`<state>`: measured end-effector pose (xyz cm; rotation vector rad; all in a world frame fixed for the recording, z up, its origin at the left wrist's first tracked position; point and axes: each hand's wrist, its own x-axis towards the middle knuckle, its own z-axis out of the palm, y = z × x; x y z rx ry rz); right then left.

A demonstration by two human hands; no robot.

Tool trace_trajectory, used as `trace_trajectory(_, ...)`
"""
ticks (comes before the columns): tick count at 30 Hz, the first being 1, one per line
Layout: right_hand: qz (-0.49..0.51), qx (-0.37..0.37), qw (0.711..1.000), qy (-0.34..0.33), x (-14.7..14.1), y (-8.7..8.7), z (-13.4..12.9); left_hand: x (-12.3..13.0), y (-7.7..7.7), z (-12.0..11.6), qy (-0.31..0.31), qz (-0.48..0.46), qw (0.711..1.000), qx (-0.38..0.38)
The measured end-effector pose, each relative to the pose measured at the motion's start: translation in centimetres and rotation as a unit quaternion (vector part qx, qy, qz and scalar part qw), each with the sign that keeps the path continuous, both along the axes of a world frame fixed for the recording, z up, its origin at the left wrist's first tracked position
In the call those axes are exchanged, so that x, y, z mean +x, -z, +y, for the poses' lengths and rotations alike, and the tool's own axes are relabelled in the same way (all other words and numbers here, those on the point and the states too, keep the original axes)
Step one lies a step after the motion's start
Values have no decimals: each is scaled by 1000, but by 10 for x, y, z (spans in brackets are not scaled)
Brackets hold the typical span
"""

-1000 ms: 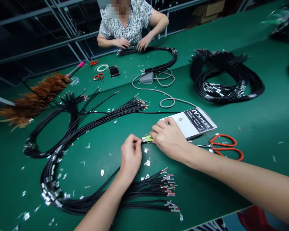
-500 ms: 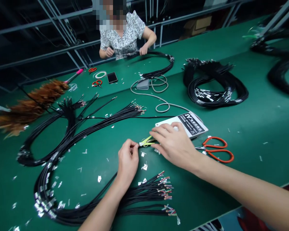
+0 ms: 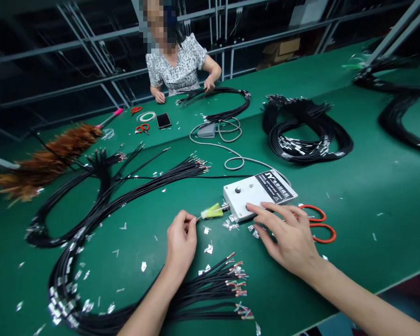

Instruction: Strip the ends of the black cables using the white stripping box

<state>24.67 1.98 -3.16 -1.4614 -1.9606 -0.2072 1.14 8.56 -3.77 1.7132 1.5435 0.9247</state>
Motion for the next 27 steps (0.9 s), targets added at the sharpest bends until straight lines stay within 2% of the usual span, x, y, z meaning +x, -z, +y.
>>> trace_trajectory(4, -2, 9, 1000, -10, 3, 0, 1, -14, 2, -2, -12, -9, 1000, -9)
trace_trajectory(8, 31, 5, 999, -43, -13, -1, -14, -21, 5, -8, -7, -27, 999, -21)
trace_trajectory(10, 60, -40, 992, -107, -26, 0, -27, -23, 5, -13, 3, -15, 1000, -9)
trace_trajectory(13, 91, -137, 961, -220, -43, 3, -47, -39, 3, -13, 37, 117, 991, 59)
trace_trajectory(16, 73, -195, 943, -258, -47, 7, -62, -77, -5, 8, 40, 289, 949, 116)
trace_trajectory(18, 61, -213, 938, -266, -45, 9, -68, -108, -13, 33, -19, 387, 913, 131)
trace_trajectory(20, 60, -224, 934, -272, -43, 10, -71, -135, -22, 54, -93, 476, 870, 91)
trace_trajectory(21, 61, -227, 932, -275, -43, 10, -72, -142, -26, 61, -109, 502, 855, 70)
trace_trajectory(23, 66, -232, 931, -275, -43, 10, -73, -143, -33, 61, -124, 523, 841, 58)
trace_trajectory(25, 73, -233, 929, -277, -44, 9, -72, -125, -35, 41, -106, 514, 846, 91)
trace_trajectory(26, 77, -233, 929, -277, -44, 8, -72, -111, -35, 26, -79, 492, 857, 127)
trace_trajectory(27, 80, -235, 928, -279, -44, 7, -71, -97, -34, 8, -5, 453, 879, 149)
